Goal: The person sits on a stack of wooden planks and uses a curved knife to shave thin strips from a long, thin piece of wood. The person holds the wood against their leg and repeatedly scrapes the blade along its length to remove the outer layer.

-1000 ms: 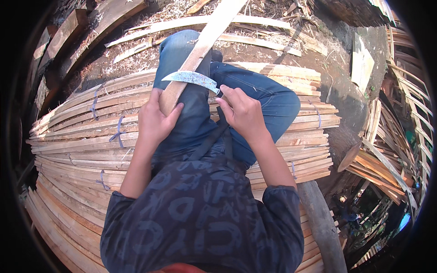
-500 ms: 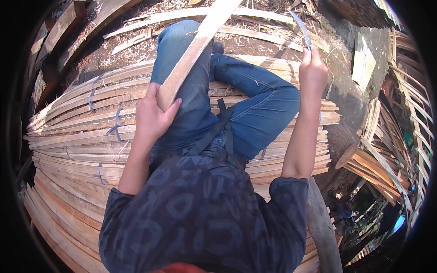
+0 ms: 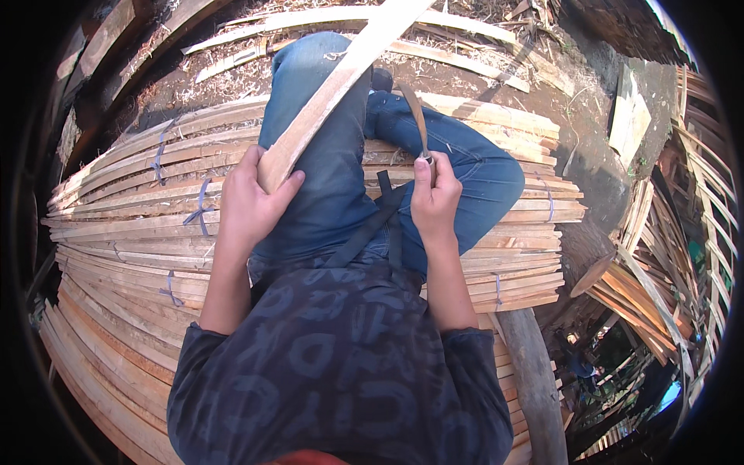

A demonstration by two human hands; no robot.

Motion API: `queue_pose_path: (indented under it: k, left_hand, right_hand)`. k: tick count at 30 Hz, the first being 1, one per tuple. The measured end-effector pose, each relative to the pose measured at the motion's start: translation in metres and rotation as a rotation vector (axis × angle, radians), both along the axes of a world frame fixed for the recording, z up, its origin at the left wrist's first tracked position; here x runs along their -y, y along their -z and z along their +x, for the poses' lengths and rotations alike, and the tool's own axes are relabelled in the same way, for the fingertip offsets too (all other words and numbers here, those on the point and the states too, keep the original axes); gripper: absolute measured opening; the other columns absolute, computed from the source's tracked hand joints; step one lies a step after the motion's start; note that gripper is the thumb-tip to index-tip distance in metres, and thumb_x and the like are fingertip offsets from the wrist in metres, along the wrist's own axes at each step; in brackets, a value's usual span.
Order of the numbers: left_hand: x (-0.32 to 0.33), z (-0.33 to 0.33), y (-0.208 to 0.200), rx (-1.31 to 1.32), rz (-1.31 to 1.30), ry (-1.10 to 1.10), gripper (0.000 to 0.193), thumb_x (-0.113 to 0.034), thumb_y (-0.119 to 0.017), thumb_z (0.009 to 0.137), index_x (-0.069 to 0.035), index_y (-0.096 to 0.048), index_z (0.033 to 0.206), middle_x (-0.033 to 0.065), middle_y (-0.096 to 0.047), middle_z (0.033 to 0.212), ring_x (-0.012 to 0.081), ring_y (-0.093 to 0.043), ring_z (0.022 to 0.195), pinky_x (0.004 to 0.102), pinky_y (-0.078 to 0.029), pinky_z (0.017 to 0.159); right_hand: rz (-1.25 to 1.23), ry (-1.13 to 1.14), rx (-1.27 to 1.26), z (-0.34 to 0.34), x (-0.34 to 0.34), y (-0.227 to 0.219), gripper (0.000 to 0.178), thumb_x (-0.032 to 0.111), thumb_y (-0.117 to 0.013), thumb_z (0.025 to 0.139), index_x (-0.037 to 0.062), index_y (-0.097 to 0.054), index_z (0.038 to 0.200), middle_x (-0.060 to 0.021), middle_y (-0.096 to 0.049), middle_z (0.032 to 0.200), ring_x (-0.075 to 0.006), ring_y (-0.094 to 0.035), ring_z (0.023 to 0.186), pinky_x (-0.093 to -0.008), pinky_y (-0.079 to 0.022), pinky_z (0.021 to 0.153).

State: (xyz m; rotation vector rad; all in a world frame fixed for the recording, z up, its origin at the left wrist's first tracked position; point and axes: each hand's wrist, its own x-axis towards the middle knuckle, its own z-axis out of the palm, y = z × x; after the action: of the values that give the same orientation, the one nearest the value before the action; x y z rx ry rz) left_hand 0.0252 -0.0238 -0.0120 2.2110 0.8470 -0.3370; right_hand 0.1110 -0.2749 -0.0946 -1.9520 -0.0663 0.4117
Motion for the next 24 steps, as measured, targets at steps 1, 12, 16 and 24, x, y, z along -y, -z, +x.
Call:
queue_pose_path:
  k: [1, 12, 16, 24]
  left_hand:
    - [-0.002, 0.001, -0.001, -0.059, 0.012, 0.022, 0.053, -0.039, -0.076, 0.073, 0.003, -0.056, 0.097, 0.0281, -0.064, 0.077, 0.0449, -0.065, 0.078, 0.0479, -0.051, 0.070]
    - [-0.004, -0.010, -0.011, -0.019, -0.079, 0.116, 0.050, -0.033, -0.073, 0.072, 0.005, -0.052, 0.099, 0.0288, -0.063, 0.077, 0.0467, -0.063, 0.078, 0.0498, -0.050, 0.072]
    - [0.004, -0.012, -0.005, -0.021, -0.030, 0.089, 0.048, -0.032, -0.073, 0.072, 0.004, -0.050, 0.095, 0.0289, -0.062, 0.075, 0.0470, -0.063, 0.075, 0.0513, -0.050, 0.070]
    - [0.008, -0.010, -0.002, -0.017, 0.002, 0.102, 0.044, -0.026, -0.069, 0.067, 0.005, -0.052, 0.093, 0.0278, -0.061, 0.071, 0.0472, -0.062, 0.072, 0.0511, -0.049, 0.068]
  right_hand:
    - [0.029, -0.011, -0.001, -0.009, -0.009, 0.000, 0.023, 0.021, -0.058, 0.099, -0.0019, -0.059, 0.098, 0.0008, -0.048, 0.063, -0.0059, -0.042, 0.059, -0.0245, -0.036, 0.053]
    - [-0.183, -0.432, 0.199, -0.006, -0.037, -0.048, 0.023, 0.022, -0.069, 0.091, 0.0019, -0.058, 0.090, -0.0078, -0.059, 0.058, -0.0252, -0.061, 0.051, -0.0338, -0.046, 0.050]
    - [-0.351, -0.500, 0.304, -0.004, -0.036, -0.063, 0.027, 0.027, -0.070, 0.089, 0.0035, -0.056, 0.085, -0.0075, -0.056, 0.057, -0.0273, -0.060, 0.052, -0.0353, -0.046, 0.049]
    - [-0.423, -0.542, 0.541, 0.014, -0.031, -0.045, 0.026, 0.024, -0.069, 0.089, 0.0053, -0.053, 0.081, -0.0084, -0.048, 0.061, -0.0272, -0.052, 0.051, -0.0361, -0.041, 0.048]
